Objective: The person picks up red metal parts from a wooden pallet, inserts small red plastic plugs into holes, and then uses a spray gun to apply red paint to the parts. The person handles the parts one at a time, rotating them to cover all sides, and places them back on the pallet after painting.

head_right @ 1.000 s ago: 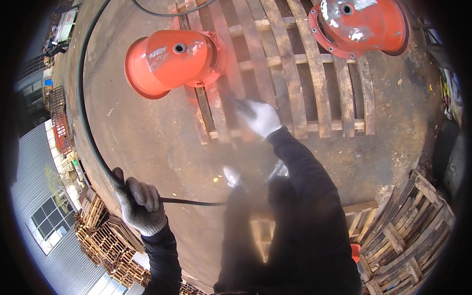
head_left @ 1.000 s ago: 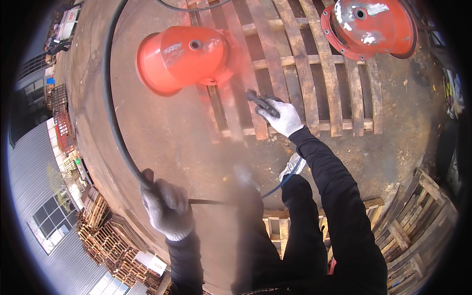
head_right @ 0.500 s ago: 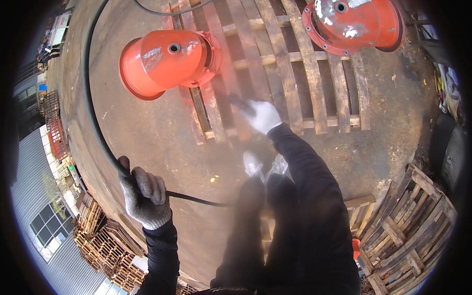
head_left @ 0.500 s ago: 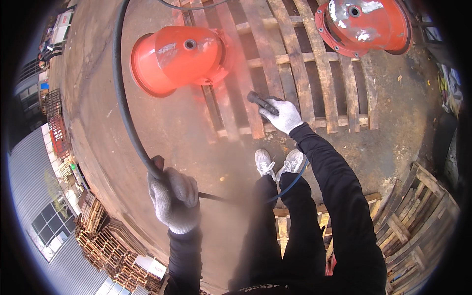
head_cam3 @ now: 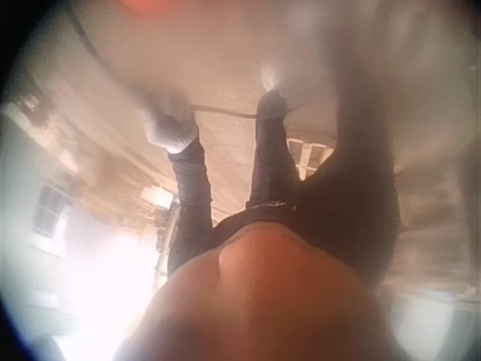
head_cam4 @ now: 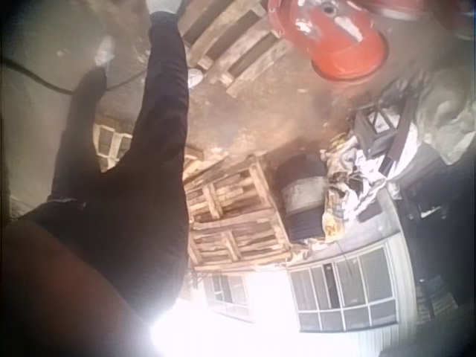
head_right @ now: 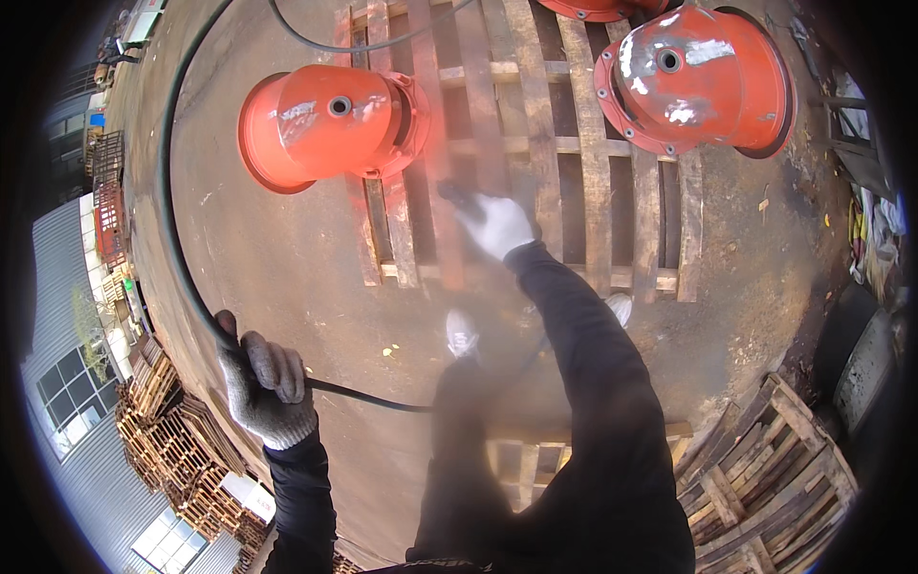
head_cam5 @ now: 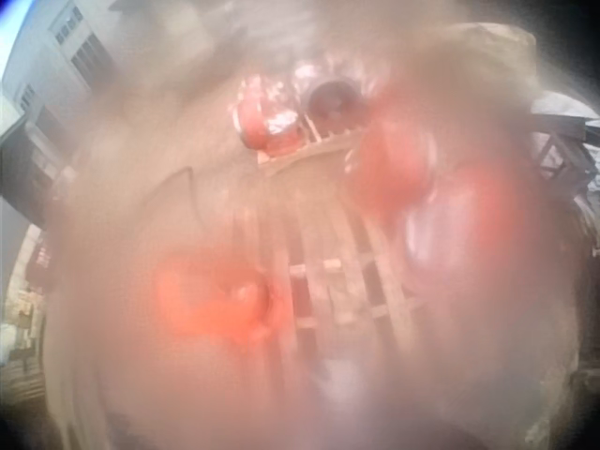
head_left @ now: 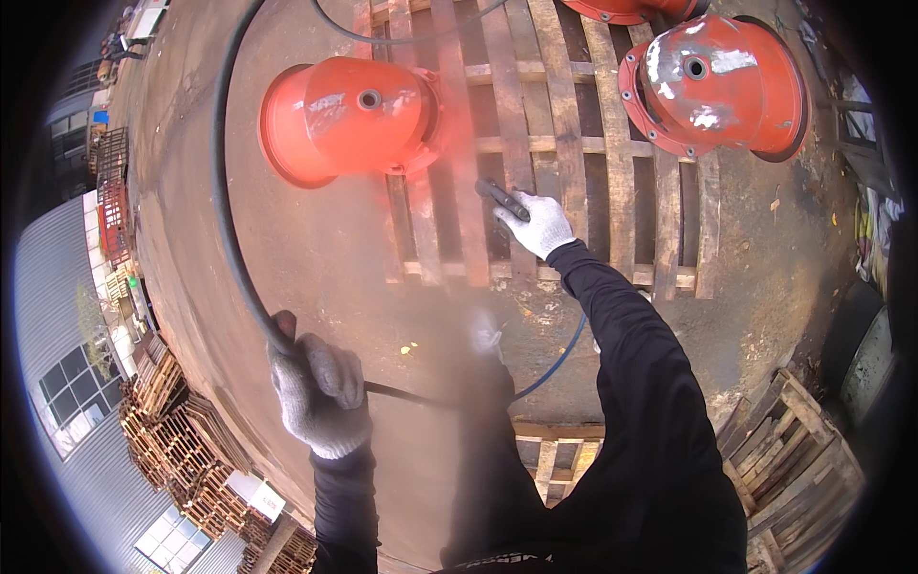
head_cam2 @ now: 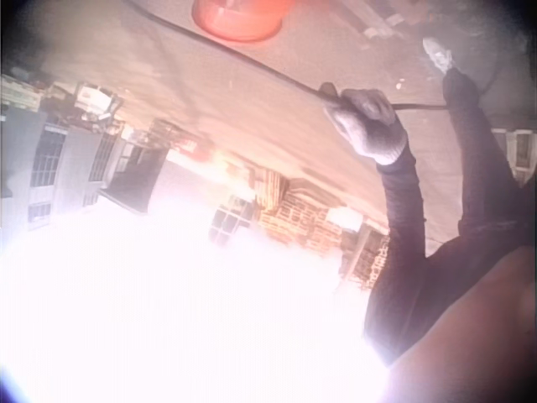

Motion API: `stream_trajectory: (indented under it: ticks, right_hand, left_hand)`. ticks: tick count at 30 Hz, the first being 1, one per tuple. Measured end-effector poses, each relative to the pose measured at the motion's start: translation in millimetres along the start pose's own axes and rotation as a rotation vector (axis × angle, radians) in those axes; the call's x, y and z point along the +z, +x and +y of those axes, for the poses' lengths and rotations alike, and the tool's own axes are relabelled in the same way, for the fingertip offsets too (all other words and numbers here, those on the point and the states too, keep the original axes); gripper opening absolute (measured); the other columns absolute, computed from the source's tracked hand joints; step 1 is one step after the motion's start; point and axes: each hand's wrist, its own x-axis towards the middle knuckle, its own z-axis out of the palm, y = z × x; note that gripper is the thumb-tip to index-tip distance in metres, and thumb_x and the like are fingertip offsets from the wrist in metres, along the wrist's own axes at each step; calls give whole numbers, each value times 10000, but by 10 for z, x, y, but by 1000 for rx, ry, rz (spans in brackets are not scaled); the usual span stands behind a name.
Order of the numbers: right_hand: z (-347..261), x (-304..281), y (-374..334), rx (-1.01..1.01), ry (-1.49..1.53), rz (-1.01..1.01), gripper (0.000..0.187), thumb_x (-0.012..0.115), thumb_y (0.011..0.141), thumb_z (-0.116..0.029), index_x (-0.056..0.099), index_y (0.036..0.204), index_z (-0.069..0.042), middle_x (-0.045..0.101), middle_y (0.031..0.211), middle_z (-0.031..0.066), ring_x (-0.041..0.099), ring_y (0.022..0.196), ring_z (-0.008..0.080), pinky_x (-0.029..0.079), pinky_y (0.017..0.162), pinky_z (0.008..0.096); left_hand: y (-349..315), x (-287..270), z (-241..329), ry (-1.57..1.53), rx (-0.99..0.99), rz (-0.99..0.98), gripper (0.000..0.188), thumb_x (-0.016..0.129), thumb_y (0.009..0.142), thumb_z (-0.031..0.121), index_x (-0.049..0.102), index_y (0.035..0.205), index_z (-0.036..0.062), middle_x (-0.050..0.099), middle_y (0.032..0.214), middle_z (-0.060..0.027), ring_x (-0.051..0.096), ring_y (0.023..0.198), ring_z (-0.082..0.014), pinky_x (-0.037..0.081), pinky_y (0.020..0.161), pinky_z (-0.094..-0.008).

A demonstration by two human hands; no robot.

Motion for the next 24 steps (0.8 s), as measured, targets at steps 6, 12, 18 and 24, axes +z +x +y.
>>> stream_trajectory:
  ticks: [6,12,18,24]
  right_hand:
    - [212,-780,425,-71,-17,-137,393,682,977,-432,740,1106,-66,734,940,246,688,902,474,555,791,520]
    - [137,-1259,793,-154,6,-205,508,717,951,-485,734,1234,-63,740,891,251,730,878,423,587,782,446]
    - [-18,-1551,1034,-147,83,-124,444,721,963,-437,750,1149,-34,751,908,237,743,889,408,583,760,412]
    - [-288,-1583,1361,37,196,-110,477,779,914,-389,745,1208,-16,739,995,266,728,951,421,593,829,445]
  left_hand:
    - [-109,903,-88,-30,206,-33,498,419,1153,265,398,1562,-20,423,668,-19,344,403,-107,370,376,-256]
    - [4,1445,-48,-44,308,40,507,385,1160,253,335,1600,6,462,682,-24,388,385,-109,424,367,-255]
    - [255,1669,148,-86,290,31,505,427,1148,280,377,1563,-3,454,690,-26,379,446,-118,390,421,-266]
    - [604,1838,245,-136,222,149,492,480,1130,289,431,1519,-8,402,640,-19,341,445,-127,337,431,-277]
